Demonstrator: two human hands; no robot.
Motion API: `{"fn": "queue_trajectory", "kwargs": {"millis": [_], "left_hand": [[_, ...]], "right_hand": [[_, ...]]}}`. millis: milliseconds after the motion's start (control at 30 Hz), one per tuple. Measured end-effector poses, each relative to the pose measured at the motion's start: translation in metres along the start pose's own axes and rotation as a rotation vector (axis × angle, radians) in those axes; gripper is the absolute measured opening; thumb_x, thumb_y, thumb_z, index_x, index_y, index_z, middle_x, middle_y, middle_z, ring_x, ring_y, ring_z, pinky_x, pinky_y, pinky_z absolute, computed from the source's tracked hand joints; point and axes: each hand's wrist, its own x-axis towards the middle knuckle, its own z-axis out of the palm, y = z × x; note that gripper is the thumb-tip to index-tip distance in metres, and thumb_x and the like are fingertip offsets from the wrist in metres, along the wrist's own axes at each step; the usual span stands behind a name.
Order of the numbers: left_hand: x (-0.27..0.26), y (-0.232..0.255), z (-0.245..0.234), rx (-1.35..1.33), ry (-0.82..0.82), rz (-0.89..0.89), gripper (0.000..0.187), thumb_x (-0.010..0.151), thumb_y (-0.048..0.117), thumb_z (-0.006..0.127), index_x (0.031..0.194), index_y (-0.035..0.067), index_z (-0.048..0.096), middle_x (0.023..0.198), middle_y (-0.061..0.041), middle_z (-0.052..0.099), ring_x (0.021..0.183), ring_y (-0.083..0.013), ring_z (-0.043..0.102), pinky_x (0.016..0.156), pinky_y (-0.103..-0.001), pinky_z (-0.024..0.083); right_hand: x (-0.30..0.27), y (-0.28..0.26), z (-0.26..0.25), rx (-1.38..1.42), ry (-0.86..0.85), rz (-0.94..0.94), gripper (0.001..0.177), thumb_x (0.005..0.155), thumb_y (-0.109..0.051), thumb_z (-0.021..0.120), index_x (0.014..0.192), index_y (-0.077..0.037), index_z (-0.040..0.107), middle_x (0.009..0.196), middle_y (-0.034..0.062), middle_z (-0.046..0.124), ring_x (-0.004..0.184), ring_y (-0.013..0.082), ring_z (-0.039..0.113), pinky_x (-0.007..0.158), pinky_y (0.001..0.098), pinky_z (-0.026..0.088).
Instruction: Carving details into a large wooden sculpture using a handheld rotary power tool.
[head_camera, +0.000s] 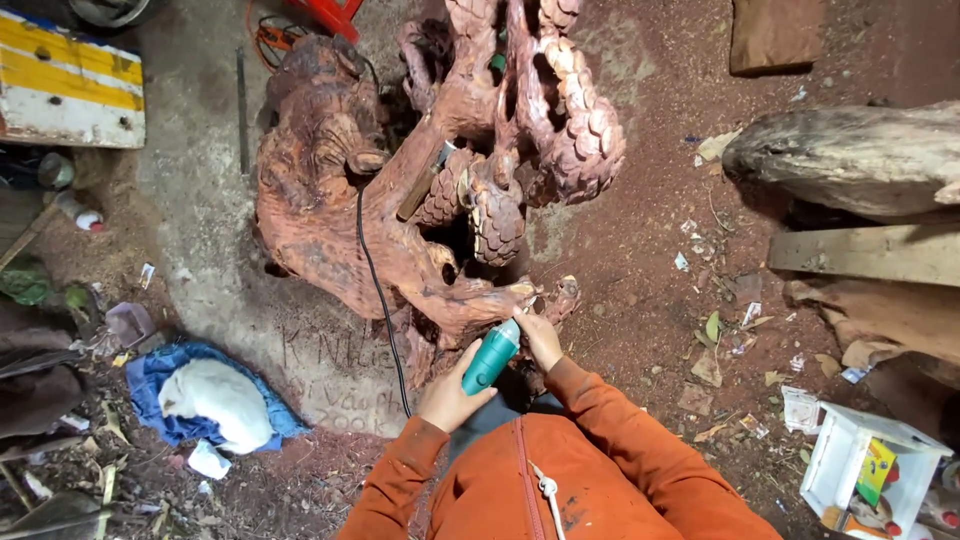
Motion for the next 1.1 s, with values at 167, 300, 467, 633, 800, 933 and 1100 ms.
{"fn": "queue_trajectory", "kwargs": {"millis": [167, 300, 467, 633, 800, 933, 1100], "left_hand": [[0.007, 0.003, -0.002, 0.074, -0.036, -0.005, 0.092, 0.090, 0.062, 0.062, 0.161, 0.046, 0.006, 0.138, -0.020, 0.059, 0.124, -0.0413, 0.062, 0.100, -0.054, 0.051], [0.012, 0.000, -0.005, 0.058, -0.053, -0.005, 0.094, 0.089, 0.062, 0.064, 0.161, 0.046, 0.005, 0.143, -0.019, 0.057, 0.127, -0.0418, 0.060, 0.104, -0.054, 0.049], [0.018, -0.028, -0.011, -0.004, -0.054, 0.007, 0.093, 0.090, 0.058, 0.066, 0.161, 0.048, 0.008, 0.147, -0.018, 0.055, 0.129, -0.0427, 0.059, 0.106, -0.054, 0.048], [0.018, -0.071, -0.030, 0.058, -0.087, 0.027, 0.100, 0.085, 0.058, 0.072, 0.160, 0.051, 0.008, 0.145, -0.017, 0.056, 0.130, -0.0431, 0.058, 0.106, -0.056, 0.047], [0.012, -0.097, -0.060, 0.080, -0.126, 0.046, 0.098, 0.087, 0.055, 0.070, 0.159, 0.053, 0.005, 0.147, -0.015, 0.054, 0.132, -0.0401, 0.057, 0.108, -0.054, 0.047], [-0.001, -0.114, -0.074, 0.061, -0.142, 0.053, 0.098, 0.087, 0.057, 0.068, 0.160, 0.052, 0.002, 0.146, -0.017, 0.055, 0.133, -0.0397, 0.056, 0.109, -0.053, 0.046], [0.000, -0.119, -0.075, -0.119, -0.128, 0.023, 0.097, 0.085, 0.061, 0.068, 0.160, 0.052, 0.007, 0.145, -0.022, 0.055, 0.134, -0.0432, 0.055, 0.111, -0.054, 0.043]], "right_hand": [[0.014, 0.005, -0.011, 0.046, 0.009, -0.016, 0.043, 0.090, -0.052, 0.076, 0.088, -0.010, 0.068, 0.066, 0.0005, 0.047, 0.048, 0.0104, 0.047, 0.040, 0.0271, 0.053], [0.011, 0.005, -0.007, 0.064, 0.064, -0.018, 0.043, 0.091, -0.053, 0.075, 0.091, -0.010, 0.068, 0.066, 0.0001, 0.047, 0.050, 0.0109, 0.049, 0.044, 0.0263, 0.052], [-0.015, 0.001, 0.020, -0.186, 0.129, -0.187, 0.046, 0.092, -0.054, 0.073, 0.081, -0.010, 0.075, 0.075, 0.0082, 0.065, 0.074, 0.0190, 0.055, 0.075, 0.0376, 0.052], [-0.016, 0.023, 0.055, -0.354, 0.160, -0.199, 0.049, 0.091, -0.062, 0.069, 0.074, -0.016, 0.072, 0.058, -0.0010, 0.057, 0.063, 0.0136, 0.056, 0.067, 0.0293, 0.049], [-0.042, 0.014, 0.098, -0.141, 0.162, -0.186, 0.046, 0.092, -0.053, 0.073, 0.078, -0.010, 0.066, 0.062, -0.0013, 0.051, 0.058, 0.0092, 0.054, 0.056, 0.0195, 0.049], [-0.026, 0.031, 0.114, -0.194, 0.165, -0.232, 0.050, 0.092, -0.055, 0.074, 0.074, -0.009, 0.067, 0.058, 0.0071, 0.055, 0.053, 0.0133, 0.061, 0.051, 0.0241, 0.053], [-0.016, 0.021, 0.116, -0.512, 0.238, -0.202, 0.060, 0.088, -0.069, 0.069, 0.085, -0.009, 0.075, 0.081, 0.0151, 0.070, 0.086, 0.0286, 0.069, 0.079, 0.0394, 0.054]]}}
